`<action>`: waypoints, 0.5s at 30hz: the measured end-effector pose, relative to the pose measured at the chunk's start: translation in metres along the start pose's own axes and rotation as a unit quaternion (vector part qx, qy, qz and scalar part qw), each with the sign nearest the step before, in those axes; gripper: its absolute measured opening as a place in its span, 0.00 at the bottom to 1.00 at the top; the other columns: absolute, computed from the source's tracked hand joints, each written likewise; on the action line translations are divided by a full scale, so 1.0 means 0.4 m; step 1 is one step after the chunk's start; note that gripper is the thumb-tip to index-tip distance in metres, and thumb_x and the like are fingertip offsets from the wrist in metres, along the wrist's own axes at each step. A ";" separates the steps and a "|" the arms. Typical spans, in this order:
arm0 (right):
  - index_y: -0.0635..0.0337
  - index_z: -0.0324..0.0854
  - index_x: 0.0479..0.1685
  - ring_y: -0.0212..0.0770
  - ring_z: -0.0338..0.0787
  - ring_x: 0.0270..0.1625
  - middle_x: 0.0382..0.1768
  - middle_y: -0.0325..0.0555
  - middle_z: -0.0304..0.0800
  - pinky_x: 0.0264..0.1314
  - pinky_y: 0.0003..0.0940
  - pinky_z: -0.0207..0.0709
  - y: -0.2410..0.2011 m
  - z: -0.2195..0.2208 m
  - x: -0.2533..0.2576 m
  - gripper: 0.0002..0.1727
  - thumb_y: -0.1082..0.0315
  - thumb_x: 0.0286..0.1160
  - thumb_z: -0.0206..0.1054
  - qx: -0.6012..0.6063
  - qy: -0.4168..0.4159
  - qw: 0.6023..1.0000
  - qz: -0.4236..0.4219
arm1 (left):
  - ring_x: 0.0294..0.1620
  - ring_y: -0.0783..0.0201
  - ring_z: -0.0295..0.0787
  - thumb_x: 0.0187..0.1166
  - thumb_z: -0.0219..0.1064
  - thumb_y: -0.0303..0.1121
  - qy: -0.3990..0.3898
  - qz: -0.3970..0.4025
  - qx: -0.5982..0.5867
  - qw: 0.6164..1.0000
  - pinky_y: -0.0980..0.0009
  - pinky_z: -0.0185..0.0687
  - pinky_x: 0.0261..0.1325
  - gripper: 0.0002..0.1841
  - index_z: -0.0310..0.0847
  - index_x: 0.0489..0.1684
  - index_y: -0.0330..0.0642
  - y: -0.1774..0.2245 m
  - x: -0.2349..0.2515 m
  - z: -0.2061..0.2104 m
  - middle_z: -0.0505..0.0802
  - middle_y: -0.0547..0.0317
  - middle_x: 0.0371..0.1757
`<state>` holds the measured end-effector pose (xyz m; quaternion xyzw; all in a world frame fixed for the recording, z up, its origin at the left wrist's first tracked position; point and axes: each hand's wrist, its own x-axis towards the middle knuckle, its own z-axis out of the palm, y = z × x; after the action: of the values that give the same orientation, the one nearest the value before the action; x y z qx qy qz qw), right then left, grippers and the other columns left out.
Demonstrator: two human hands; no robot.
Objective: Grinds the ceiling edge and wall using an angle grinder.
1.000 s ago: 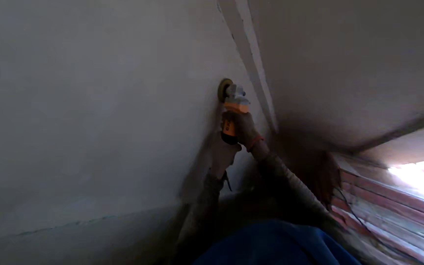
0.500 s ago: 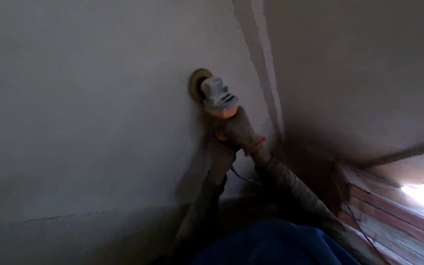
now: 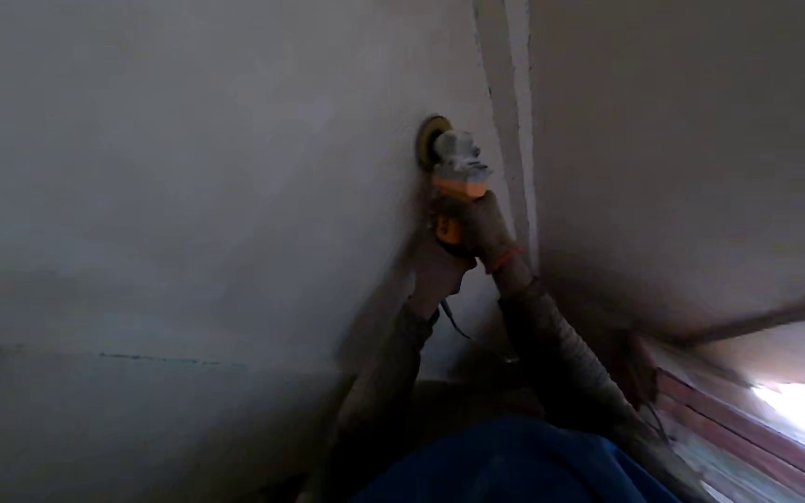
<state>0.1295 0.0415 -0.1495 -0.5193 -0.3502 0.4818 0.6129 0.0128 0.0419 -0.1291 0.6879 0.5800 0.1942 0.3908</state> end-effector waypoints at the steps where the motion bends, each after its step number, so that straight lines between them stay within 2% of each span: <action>1: 0.52 0.82 0.59 0.40 0.88 0.32 0.37 0.45 0.89 0.30 0.39 0.83 0.020 -0.019 0.012 0.26 0.49 0.66 0.79 0.023 0.013 0.999 0.027 | 0.31 0.61 0.91 0.60 0.85 0.33 -0.009 -0.001 0.032 0.999 0.62 0.90 0.36 0.30 0.77 0.61 0.37 0.005 0.016 0.014 0.92 0.52 0.36; 3: 0.53 0.83 0.58 0.41 0.88 0.33 0.38 0.45 0.90 0.32 0.40 0.83 0.040 -0.039 0.030 0.25 0.48 0.66 0.77 0.059 0.022 0.996 0.058 | 0.38 0.59 0.90 0.56 0.86 0.36 -0.006 0.002 0.066 0.998 0.58 0.88 0.45 0.29 0.81 0.59 0.37 -0.010 0.040 0.046 0.92 0.52 0.39; 6: 0.55 0.81 0.61 0.43 0.91 0.36 0.41 0.48 0.91 0.36 0.42 0.86 0.028 -0.039 0.028 0.25 0.53 0.68 0.76 0.080 0.002 0.996 0.050 | 0.41 0.58 0.91 0.53 0.86 0.35 0.036 0.026 0.043 0.998 0.57 0.89 0.47 0.32 0.80 0.58 0.35 -0.049 0.051 0.075 0.91 0.50 0.41; 8: 0.56 0.82 0.60 0.44 0.92 0.34 0.39 0.49 0.93 0.34 0.42 0.87 0.000 -0.013 0.022 0.25 0.57 0.65 0.79 0.058 -0.010 0.998 -0.005 | 0.42 0.59 0.91 0.54 0.88 0.31 0.078 0.036 0.008 0.996 0.59 0.90 0.48 0.34 0.77 0.61 0.32 -0.026 0.013 0.054 0.91 0.47 0.43; 10: 0.57 0.82 0.57 0.40 0.93 0.35 0.38 0.46 0.93 0.36 0.39 0.90 -0.048 0.027 -0.004 0.23 0.61 0.63 0.82 0.005 -0.041 0.995 -0.096 | 0.40 0.61 0.91 0.56 0.87 0.27 0.137 0.063 -0.045 0.988 0.63 0.91 0.45 0.33 0.76 0.62 0.30 -0.018 -0.038 0.030 0.91 0.48 0.42; 12: 0.58 0.85 0.52 0.36 0.92 0.40 0.38 0.44 0.92 0.44 0.36 0.88 -0.104 0.058 -0.050 0.19 0.61 0.65 0.81 -0.100 -0.102 0.972 -0.185 | 0.36 0.66 0.88 0.58 0.82 0.21 0.191 0.092 -0.090 0.973 0.69 0.88 0.42 0.25 0.78 0.54 0.25 -0.033 -0.078 0.021 0.89 0.50 0.36; 13: 0.61 0.87 0.52 0.38 0.90 0.43 0.41 0.47 0.92 0.49 0.38 0.85 -0.128 0.064 -0.078 0.18 0.59 0.69 0.79 -0.156 -0.144 0.956 -0.205 | 0.34 0.68 0.86 0.57 0.79 0.16 0.218 0.091 -0.111 0.965 0.71 0.86 0.40 0.21 0.78 0.49 0.21 -0.041 -0.090 0.021 0.88 0.49 0.34; 14: 0.64 0.87 0.54 0.40 0.89 0.47 0.44 0.50 0.92 0.54 0.41 0.82 -0.152 0.067 -0.098 0.21 0.57 0.70 0.78 -0.182 -0.178 0.945 -0.206 | 0.36 0.67 0.86 0.56 0.78 0.14 0.235 0.078 -0.123 0.961 0.70 0.86 0.42 0.22 0.76 0.50 0.18 -0.049 -0.092 0.020 0.88 0.46 0.36; 15: 0.61 0.87 0.53 0.40 0.90 0.47 0.43 0.48 0.92 0.53 0.42 0.83 -0.159 0.080 -0.089 0.23 0.52 0.68 0.79 -0.202 -0.184 0.937 -0.218 | 0.45 0.62 0.86 0.59 0.76 0.14 0.239 0.066 -0.116 0.962 0.66 0.85 0.52 0.27 0.72 0.60 0.15 -0.059 -0.088 0.017 0.88 0.39 0.45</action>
<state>0.1039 0.0172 -0.0782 -0.4454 -0.6512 0.3426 0.5102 -0.0064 0.0068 -0.1448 0.6079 0.5833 0.4443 0.3047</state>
